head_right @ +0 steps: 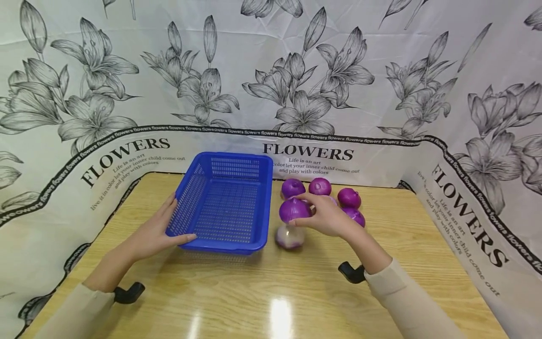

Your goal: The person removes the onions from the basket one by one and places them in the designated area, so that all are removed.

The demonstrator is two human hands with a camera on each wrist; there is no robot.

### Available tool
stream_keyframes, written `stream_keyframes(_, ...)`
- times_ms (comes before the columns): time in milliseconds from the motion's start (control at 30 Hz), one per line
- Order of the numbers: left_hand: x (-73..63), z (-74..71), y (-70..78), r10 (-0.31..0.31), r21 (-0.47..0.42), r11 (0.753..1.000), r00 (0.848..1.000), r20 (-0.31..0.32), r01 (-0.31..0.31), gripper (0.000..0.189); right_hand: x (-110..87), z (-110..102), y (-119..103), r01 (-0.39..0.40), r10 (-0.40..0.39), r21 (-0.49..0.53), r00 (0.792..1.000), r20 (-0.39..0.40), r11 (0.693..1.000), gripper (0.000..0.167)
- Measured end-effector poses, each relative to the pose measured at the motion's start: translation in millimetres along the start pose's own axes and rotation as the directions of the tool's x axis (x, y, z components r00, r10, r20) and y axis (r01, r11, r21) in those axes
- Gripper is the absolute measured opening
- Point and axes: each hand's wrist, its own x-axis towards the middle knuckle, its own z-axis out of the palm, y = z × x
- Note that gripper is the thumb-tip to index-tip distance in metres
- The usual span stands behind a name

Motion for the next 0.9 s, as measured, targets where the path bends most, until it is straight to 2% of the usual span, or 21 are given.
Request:
stream_keyframes(233, 1.8, 1.5, 0.4, -0.009, -0.001, 1.0, 1.0, -0.001, 0.009, 0.131, -24.9, -4.2, 25.5, -0.01, 0.008, -0.034, 0.999, -0.04, 0.999, 0.068)
stream_keyframes(467, 1.1, 2.6, -0.8, 0.001, -0.004, 1.0, 1.0, -0.005, -0.001, 0.132, -44.4, 5.8, 58.6, -0.083, 0.081, -0.046, 0.996, -0.038, 0.995, 0.079)
stream_keyframes(600, 0.8, 0.9, -1.2, -0.003, -0.008, 1.0, 1.0, -0.006, 0.003, 0.131, -48.6, 14.2, 72.9, -0.113, 0.112, -0.042, 0.993, -0.034, 0.993, 0.082)
stream_keyframes(900, 0.9, 2.7, -1.5, -0.005, -0.009, 1.0, 1.0, -0.002, 0.005, 0.131, -50.9, 32.5, 85.3, -0.079, 0.075, -0.069, 0.996, -0.056, 0.995, 0.079)
